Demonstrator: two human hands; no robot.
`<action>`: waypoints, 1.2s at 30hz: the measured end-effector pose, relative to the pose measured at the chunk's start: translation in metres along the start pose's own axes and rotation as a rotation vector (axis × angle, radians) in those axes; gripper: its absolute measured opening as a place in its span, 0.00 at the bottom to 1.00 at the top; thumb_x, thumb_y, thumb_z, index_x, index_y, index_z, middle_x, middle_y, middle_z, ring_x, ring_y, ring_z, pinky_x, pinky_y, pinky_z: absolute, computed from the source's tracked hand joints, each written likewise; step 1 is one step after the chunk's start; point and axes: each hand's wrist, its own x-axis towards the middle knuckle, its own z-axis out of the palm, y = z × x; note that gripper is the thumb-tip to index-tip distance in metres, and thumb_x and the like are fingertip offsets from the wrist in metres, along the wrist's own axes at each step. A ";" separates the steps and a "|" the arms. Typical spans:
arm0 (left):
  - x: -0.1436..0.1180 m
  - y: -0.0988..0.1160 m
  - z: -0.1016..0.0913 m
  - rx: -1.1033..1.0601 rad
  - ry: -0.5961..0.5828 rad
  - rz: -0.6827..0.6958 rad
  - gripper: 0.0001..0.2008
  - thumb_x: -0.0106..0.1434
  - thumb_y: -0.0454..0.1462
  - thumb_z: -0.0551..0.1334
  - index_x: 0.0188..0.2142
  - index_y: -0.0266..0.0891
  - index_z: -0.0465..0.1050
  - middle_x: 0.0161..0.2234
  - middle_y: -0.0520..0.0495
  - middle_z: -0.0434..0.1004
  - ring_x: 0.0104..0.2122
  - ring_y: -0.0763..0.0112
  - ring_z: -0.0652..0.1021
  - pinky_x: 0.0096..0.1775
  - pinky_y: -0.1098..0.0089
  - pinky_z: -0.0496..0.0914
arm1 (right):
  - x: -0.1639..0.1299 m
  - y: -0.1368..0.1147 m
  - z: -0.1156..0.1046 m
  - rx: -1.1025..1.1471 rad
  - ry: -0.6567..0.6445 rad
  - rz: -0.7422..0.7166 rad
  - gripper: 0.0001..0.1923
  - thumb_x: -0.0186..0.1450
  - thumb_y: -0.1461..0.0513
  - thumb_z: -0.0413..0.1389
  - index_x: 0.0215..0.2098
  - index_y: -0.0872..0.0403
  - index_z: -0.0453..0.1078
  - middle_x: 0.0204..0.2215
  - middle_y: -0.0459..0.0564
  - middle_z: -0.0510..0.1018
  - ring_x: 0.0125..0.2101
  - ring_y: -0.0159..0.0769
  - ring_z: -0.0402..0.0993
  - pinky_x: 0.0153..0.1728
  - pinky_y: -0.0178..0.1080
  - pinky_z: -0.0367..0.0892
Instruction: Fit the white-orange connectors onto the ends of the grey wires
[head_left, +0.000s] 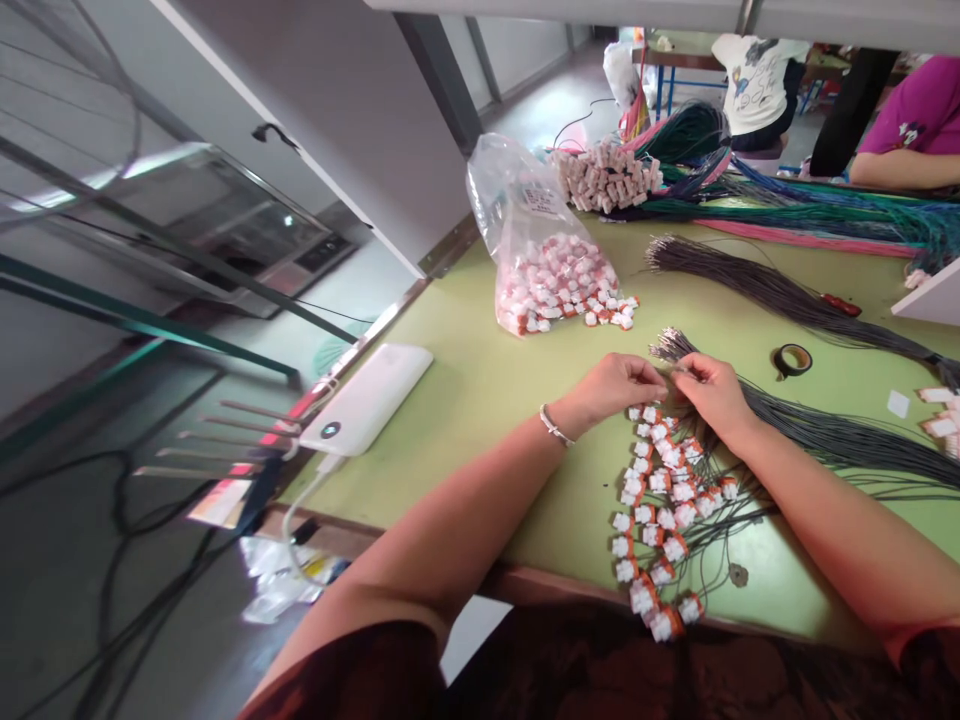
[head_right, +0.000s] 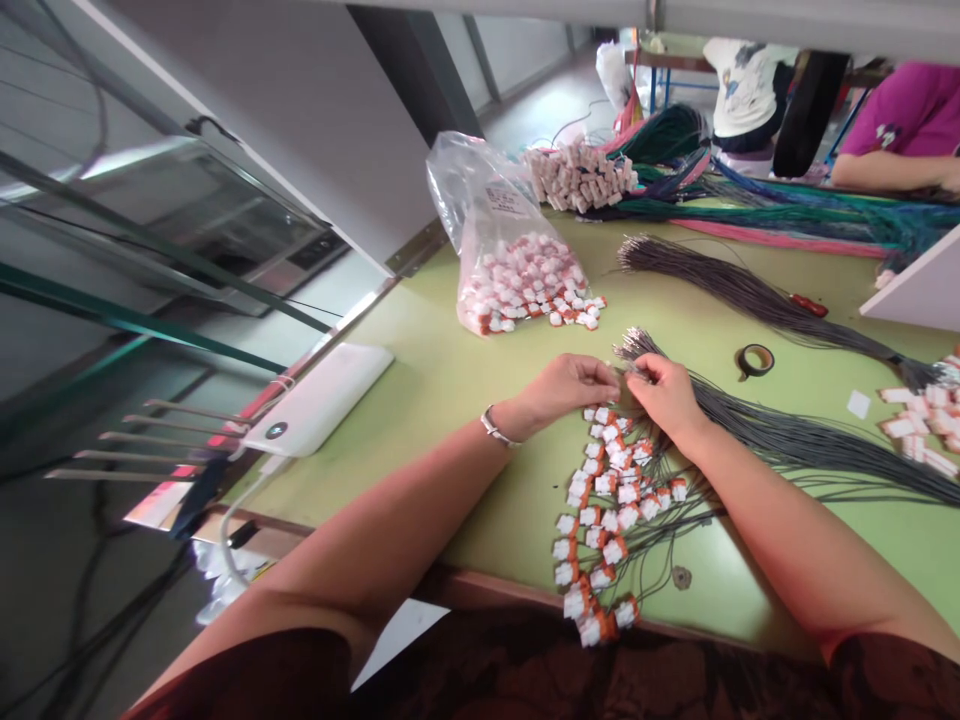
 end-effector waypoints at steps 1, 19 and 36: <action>-0.003 0.003 -0.002 0.084 -0.059 0.020 0.06 0.51 0.36 0.67 0.27 0.34 0.76 0.22 0.50 0.76 0.22 0.77 0.72 0.27 0.74 0.65 | 0.000 -0.001 -0.001 0.026 0.015 0.009 0.09 0.53 0.56 0.56 0.24 0.54 0.68 0.18 0.43 0.69 0.21 0.30 0.61 0.24 0.35 0.57; 0.046 -0.027 -0.072 0.777 0.669 0.117 0.08 0.57 0.36 0.62 0.35 0.35 0.75 0.34 0.42 0.75 0.35 0.62 0.72 0.40 0.65 0.65 | -0.003 -0.002 0.003 0.078 0.030 0.033 0.05 0.49 0.61 0.54 0.21 0.53 0.63 0.16 0.39 0.60 0.18 0.26 0.52 0.20 0.34 0.47; 0.003 -0.008 -0.010 -0.698 0.055 -0.053 0.11 0.48 0.32 0.71 0.33 0.33 0.76 0.31 0.47 0.80 0.34 0.73 0.79 0.45 0.69 0.71 | -0.007 -0.008 0.002 -0.038 0.070 -0.031 0.06 0.50 0.58 0.53 0.21 0.52 0.63 0.16 0.41 0.60 0.20 0.28 0.53 0.22 0.34 0.51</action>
